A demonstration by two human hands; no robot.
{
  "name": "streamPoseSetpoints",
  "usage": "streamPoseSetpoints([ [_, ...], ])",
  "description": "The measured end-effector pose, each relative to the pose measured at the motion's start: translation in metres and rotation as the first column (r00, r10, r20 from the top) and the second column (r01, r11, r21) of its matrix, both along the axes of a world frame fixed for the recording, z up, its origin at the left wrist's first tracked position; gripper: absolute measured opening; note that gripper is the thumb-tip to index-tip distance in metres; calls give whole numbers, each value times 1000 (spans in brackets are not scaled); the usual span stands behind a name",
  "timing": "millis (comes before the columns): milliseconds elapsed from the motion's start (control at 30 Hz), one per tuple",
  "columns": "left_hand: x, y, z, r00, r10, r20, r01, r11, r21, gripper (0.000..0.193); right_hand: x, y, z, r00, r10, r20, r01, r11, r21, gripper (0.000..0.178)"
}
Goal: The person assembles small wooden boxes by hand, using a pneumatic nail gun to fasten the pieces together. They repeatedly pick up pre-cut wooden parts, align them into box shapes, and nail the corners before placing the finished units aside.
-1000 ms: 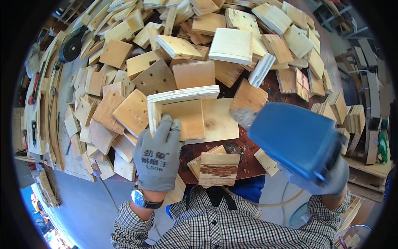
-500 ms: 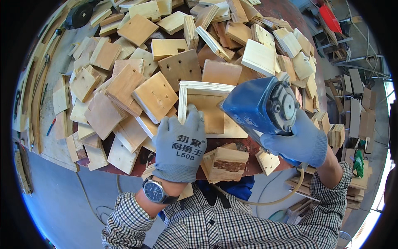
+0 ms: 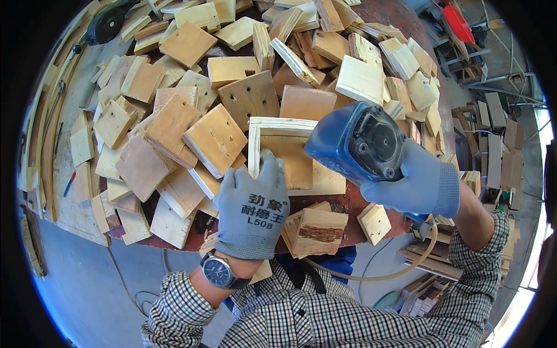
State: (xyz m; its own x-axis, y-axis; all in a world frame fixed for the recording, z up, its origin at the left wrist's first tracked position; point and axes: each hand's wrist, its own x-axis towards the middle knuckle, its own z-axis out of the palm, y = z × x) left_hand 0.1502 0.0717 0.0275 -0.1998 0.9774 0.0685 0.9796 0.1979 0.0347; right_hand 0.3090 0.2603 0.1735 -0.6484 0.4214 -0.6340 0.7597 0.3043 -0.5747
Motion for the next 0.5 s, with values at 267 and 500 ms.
streamPoseSetpoints([
  [267, 3, 3, 2, 1000, 19, -24, -19, 1000, -21, 37, 7, 11, -8, 998, -17, -61, 17, 1000, -12, 35],
  [500, 2, 2, 1, 1000, 24, -13, -24, 1000, -17, 33, 10, 5, -9, 997, -19, -69, 20, 1000, 19, 42],
])
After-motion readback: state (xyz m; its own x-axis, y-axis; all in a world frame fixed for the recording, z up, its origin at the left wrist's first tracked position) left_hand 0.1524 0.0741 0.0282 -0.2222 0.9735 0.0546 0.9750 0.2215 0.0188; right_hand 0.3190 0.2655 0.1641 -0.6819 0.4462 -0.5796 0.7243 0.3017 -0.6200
